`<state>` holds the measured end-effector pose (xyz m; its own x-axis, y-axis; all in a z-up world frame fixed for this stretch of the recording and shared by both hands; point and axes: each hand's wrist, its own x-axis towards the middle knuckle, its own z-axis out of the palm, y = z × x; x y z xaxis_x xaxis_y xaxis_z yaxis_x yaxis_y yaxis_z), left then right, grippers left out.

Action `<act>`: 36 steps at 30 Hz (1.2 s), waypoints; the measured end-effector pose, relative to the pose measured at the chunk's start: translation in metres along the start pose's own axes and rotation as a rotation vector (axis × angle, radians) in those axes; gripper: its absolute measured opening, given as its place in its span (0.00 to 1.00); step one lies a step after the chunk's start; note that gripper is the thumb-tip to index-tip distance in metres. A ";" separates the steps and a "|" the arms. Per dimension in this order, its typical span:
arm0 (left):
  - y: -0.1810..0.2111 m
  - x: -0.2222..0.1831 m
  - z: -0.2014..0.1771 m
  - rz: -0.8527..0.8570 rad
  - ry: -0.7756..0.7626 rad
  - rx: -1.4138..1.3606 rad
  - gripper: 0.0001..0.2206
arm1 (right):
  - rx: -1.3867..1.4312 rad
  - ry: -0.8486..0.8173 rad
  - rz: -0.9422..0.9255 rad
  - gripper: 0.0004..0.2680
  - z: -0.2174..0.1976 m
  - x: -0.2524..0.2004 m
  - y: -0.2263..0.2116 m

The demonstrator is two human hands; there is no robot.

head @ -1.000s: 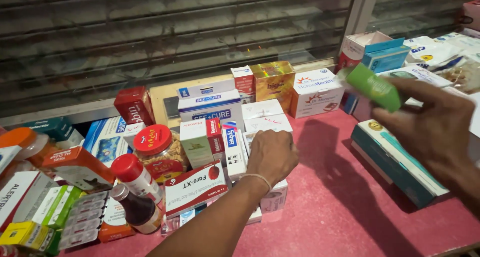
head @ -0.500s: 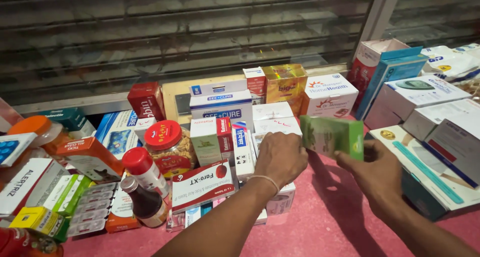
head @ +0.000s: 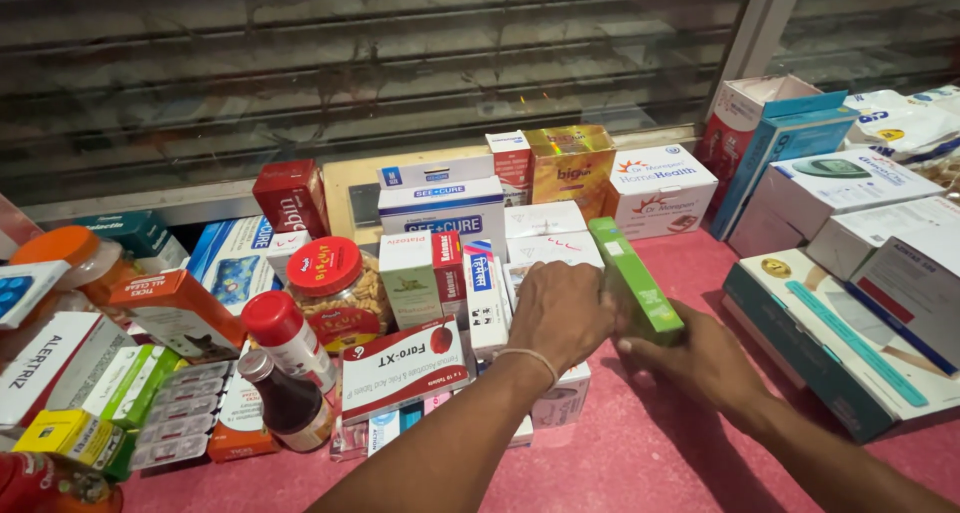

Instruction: Organize and sort various medicine boxes and bottles on a pharmacy counter.

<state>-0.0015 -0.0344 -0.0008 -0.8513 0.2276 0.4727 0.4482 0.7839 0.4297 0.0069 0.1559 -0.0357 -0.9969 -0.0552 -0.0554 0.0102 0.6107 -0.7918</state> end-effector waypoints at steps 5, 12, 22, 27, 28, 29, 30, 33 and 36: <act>0.003 -0.001 -0.003 -0.016 -0.010 0.010 0.12 | -0.028 0.021 -0.091 0.19 0.010 0.043 0.014; -0.001 0.000 0.003 0.015 0.022 0.018 0.11 | -0.047 0.095 -0.080 0.16 0.022 0.071 0.014; 0.002 0.000 -0.002 -0.011 0.003 0.013 0.12 | 0.029 0.087 0.037 0.15 0.033 0.072 0.022; 0.004 0.000 -0.006 -0.032 -0.027 -0.019 0.12 | -0.032 0.041 -0.092 0.19 0.030 0.070 0.027; 0.002 0.000 -0.005 -0.034 -0.030 -0.021 0.12 | -0.032 0.040 -0.088 0.19 0.024 0.063 0.023; 0.001 0.000 -0.004 -0.030 -0.020 -0.018 0.12 | -0.079 0.062 -0.120 0.23 0.017 0.056 0.020; 0.001 0.000 -0.002 -0.021 -0.014 -0.018 0.12 | -0.127 0.088 -0.147 0.27 0.010 0.049 0.018; 0.000 0.000 0.003 0.004 0.020 -0.027 0.12 | -0.265 0.234 -0.220 0.28 -0.028 0.014 0.004; 0.001 0.000 -0.001 -0.006 0.010 -0.030 0.12 | -0.406 0.360 -0.221 0.21 -0.070 -0.014 -0.021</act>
<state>-0.0014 -0.0342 0.0002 -0.8512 0.2171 0.4778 0.4514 0.7672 0.4556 0.0148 0.1997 0.0242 -0.9363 0.0123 0.3510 -0.1611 0.8730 -0.4603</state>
